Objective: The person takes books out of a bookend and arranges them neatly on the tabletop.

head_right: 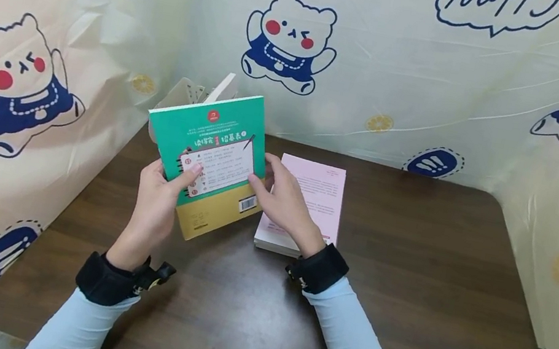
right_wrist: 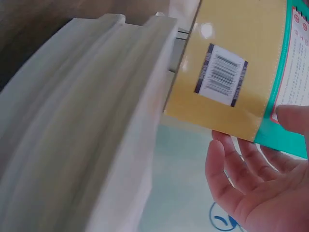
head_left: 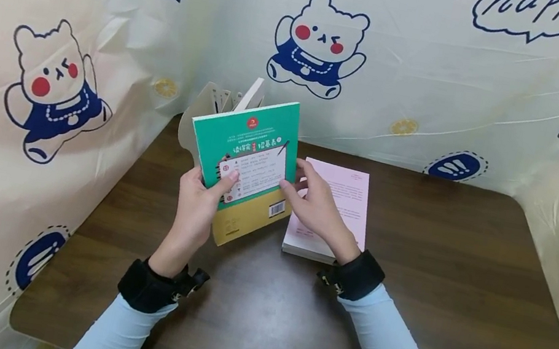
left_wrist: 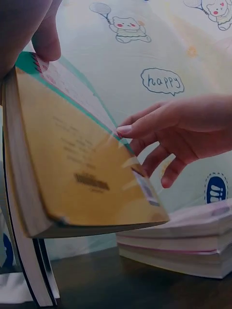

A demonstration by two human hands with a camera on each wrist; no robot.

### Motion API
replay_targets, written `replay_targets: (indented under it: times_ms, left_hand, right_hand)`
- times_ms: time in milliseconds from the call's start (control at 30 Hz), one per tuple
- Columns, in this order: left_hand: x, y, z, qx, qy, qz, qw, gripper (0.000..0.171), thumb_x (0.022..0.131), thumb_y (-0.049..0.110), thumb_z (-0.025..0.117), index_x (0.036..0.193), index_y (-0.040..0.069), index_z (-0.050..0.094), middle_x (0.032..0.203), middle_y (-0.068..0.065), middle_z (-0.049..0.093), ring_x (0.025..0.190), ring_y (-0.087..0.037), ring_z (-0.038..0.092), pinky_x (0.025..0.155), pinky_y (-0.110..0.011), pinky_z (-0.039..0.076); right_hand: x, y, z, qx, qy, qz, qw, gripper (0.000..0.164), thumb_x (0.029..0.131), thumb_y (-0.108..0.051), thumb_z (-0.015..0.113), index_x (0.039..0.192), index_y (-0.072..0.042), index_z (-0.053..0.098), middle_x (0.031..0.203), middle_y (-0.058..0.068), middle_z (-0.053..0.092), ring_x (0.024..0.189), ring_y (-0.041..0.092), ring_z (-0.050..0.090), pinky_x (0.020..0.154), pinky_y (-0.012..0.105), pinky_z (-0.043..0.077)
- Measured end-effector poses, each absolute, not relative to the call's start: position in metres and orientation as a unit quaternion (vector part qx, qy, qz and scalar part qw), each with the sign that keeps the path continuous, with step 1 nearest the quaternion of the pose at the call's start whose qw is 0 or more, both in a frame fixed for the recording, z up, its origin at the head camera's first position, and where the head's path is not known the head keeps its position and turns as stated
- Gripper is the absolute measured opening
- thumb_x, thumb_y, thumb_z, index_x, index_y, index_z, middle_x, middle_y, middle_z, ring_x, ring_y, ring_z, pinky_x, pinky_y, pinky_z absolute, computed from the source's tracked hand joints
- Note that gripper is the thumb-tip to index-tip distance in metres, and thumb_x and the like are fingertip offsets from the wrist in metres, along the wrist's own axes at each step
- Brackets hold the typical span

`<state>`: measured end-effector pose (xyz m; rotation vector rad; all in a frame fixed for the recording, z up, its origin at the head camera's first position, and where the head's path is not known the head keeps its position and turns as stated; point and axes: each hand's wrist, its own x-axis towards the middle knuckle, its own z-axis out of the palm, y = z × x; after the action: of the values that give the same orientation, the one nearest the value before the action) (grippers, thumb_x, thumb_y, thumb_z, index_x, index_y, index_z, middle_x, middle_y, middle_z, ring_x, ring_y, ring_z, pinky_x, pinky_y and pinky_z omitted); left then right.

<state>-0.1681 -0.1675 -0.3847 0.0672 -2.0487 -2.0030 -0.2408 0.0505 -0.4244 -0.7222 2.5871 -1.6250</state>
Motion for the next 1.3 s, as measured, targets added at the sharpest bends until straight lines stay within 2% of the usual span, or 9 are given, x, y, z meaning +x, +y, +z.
replay_targets:
  times_ms: [267, 500, 667, 867, 1067, 1300]
  left_hand:
    - [-0.172, -0.169, -0.374, 0.026, -0.711, -0.691, 0.124, 0.038, 0.104, 0.014, 0.064, 0.142, 0.007, 0.062, 0.137, -0.018, 0.071, 0.116, -0.028, 0.072, 0.096, -0.041, 0.061]
    - [-0.176, -0.164, -0.372, 0.011, -0.705, -0.704, 0.086, 0.04, 0.106, 0.017, 0.062, 0.145, 0.009, 0.059, 0.14, -0.017, 0.069, 0.117, -0.029, 0.072, 0.093, -0.035, 0.062]
    - [-0.18, -0.155, -0.373, 0.008, -0.704, -0.708, 0.05, 0.043, 0.106, 0.017, 0.06, 0.149, 0.012, 0.054, 0.142, -0.016, 0.067, 0.12, -0.028, 0.07, 0.094, -0.035, 0.062]
    - [-0.188, -0.147, -0.377, 0.009, -0.697, -0.716, 0.032, 0.046, 0.107, 0.015, 0.058, 0.151, 0.014, 0.046, 0.142, -0.016, 0.065, 0.118, -0.027, 0.07, 0.09, -0.028, 0.061]
    - [-0.194, -0.141, -0.379, 0.013, -0.689, -0.725, 0.014, 0.048, 0.108, 0.014, 0.056, 0.153, 0.013, 0.04, 0.143, -0.017, 0.063, 0.121, -0.029, 0.068, 0.092, -0.03, 0.06]
    - [-0.2, -0.137, -0.377, 0.046, -0.671, -0.74, -0.029, 0.049, 0.11, 0.012, 0.046, 0.154, 0.01, 0.026, 0.147, -0.018, 0.055, 0.126, -0.029, 0.062, 0.1, -0.037, 0.053]
  right_hand:
    - [-0.236, 0.053, -0.413, -0.228, 0.832, -0.505, -0.022, 0.055, 0.102, -0.031, 0.066, 0.15, -0.013, 0.048, 0.114, 0.008, 0.065, 0.094, 0.024, 0.066, 0.075, 0.04, 0.063]
    - [-0.234, 0.062, -0.411, -0.212, 0.842, -0.496, -0.015, 0.057, 0.102, -0.029, 0.066, 0.151, -0.01, 0.046, 0.112, 0.012, 0.066, 0.092, 0.029, 0.066, 0.074, 0.04, 0.065]
    - [-0.234, 0.07, -0.414, -0.196, 0.851, -0.488, -0.011, 0.058, 0.101, -0.028, 0.067, 0.153, -0.01, 0.046, 0.111, 0.012, 0.066, 0.09, 0.029, 0.066, 0.074, 0.039, 0.063]
    - [-0.232, 0.079, -0.42, -0.184, 0.854, -0.487, -0.003, 0.053, 0.102, -0.025, 0.067, 0.148, -0.007, 0.05, 0.109, 0.013, 0.066, 0.091, 0.031, 0.063, 0.072, 0.038, 0.059]
    - [-0.229, 0.087, -0.421, -0.167, 0.86, -0.481, -0.004, 0.051, 0.101, -0.026, 0.067, 0.146, -0.006, 0.052, 0.107, 0.014, 0.066, 0.091, 0.033, 0.061, 0.068, 0.036, 0.054]
    - [-0.229, 0.095, -0.424, -0.16, 0.868, -0.47, -0.012, 0.051, 0.102, -0.025, 0.066, 0.147, -0.005, 0.053, 0.104, 0.014, 0.065, 0.084, 0.03, 0.06, 0.067, 0.036, 0.05]
